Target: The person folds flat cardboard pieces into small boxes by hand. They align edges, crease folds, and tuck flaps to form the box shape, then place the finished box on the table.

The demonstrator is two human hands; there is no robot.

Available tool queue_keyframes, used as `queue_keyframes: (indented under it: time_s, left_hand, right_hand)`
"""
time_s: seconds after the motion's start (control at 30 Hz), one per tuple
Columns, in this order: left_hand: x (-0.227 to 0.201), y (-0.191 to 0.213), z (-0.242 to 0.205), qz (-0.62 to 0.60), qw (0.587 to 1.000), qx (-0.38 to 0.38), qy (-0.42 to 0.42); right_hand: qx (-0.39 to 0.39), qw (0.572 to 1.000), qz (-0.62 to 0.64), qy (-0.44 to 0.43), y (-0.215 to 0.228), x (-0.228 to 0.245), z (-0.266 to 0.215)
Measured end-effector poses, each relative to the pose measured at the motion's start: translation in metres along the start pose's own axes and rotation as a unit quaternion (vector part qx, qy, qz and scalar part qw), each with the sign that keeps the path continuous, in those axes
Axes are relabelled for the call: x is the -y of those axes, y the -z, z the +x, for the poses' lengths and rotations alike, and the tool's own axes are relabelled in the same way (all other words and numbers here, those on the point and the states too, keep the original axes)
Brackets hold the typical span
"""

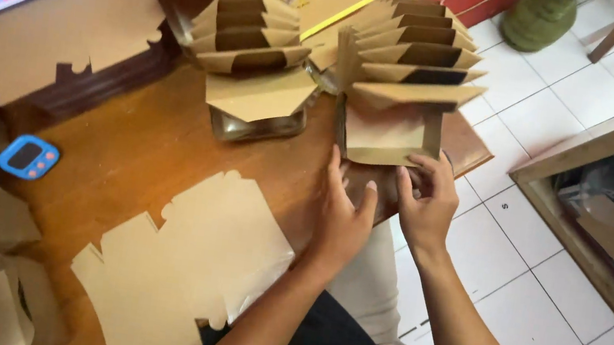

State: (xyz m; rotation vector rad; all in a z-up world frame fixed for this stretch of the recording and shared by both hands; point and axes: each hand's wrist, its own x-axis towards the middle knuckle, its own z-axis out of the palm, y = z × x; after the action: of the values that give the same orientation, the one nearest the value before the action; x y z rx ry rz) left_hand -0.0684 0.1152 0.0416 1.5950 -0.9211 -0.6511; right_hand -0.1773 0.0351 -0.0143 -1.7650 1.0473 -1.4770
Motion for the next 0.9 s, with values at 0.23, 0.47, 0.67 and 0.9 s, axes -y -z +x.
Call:
queue_keyframes:
  time_s: [0.23, 0.47, 0.67, 0.9]
  left_hand:
    - [-0.002, 0.006, 0.022, 0.020, 0.990, 0.055, 0.129]
    - [-0.006, 0.039, 0.018, 0.140, 0.985, 0.086, 0.046]
    - [0.008, 0.123, -0.055, 0.071, 0.996, 0.048, -0.028]
    - [0.030, 0.236, -0.161, 0.342, 0.908, -0.234, -0.066]
  right_hand:
    - [0.076, 0.988, -0.131, 0.010, -0.008, -0.002, 0.040]
    - [0.108, 0.974, -0.187, 0.073, -0.019, -0.014, 0.049]
    - [0.073, 0.985, -0.070, 0.141, -0.027, 0.054, -0.003]
    - [0.470, 0.868, -0.021, 0.162, -0.076, 0.101, -0.054]
